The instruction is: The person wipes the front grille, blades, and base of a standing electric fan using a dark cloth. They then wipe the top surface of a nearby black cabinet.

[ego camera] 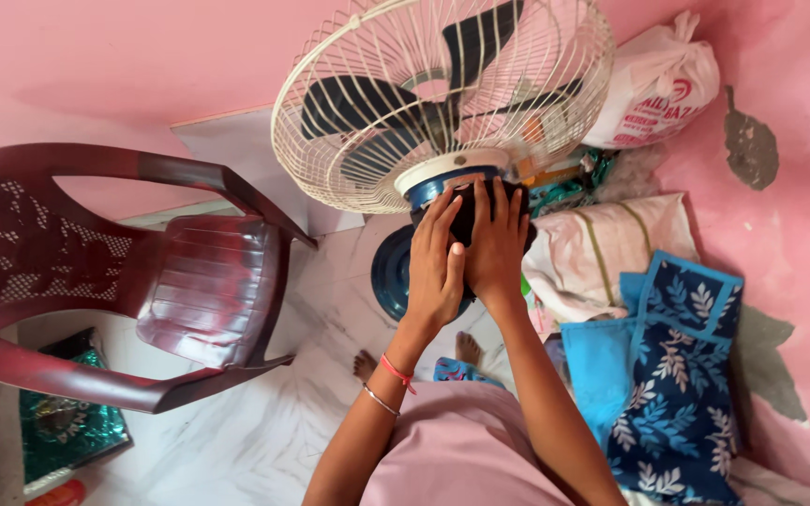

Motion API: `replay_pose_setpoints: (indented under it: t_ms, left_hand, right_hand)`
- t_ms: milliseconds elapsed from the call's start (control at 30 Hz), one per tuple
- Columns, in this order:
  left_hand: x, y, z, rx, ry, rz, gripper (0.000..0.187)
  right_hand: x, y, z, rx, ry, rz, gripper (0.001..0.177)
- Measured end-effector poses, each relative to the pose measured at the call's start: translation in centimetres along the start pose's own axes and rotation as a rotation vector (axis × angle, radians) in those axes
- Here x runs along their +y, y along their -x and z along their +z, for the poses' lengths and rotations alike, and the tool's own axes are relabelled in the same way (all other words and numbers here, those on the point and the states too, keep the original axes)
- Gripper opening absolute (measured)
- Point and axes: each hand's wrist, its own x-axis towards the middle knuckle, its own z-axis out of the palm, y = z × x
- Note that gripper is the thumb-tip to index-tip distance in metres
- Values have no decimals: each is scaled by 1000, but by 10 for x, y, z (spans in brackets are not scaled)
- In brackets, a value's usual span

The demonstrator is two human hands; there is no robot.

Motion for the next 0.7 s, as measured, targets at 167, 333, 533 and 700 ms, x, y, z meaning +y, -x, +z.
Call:
replay_pose_setpoints:
  t_ms: [167, 333, 533, 700]
  left_hand:
    - [7, -4, 21, 44, -38, 7, 56]
    - [11, -8, 39, 88, -131, 52, 53]
    - [13, -11, 52, 145, -164, 17, 51]
    - [11, -15, 53, 210, -158, 4, 51]
  right_hand:
    - [41, -17, 5, -51, -387, 17, 81]
    - [84, -21, 24, -223, -949, 386, 69]
    - [110, 2, 40, -245, -1125, 434, 62]
    - [80, -1, 35, -27, -680, 160, 66]
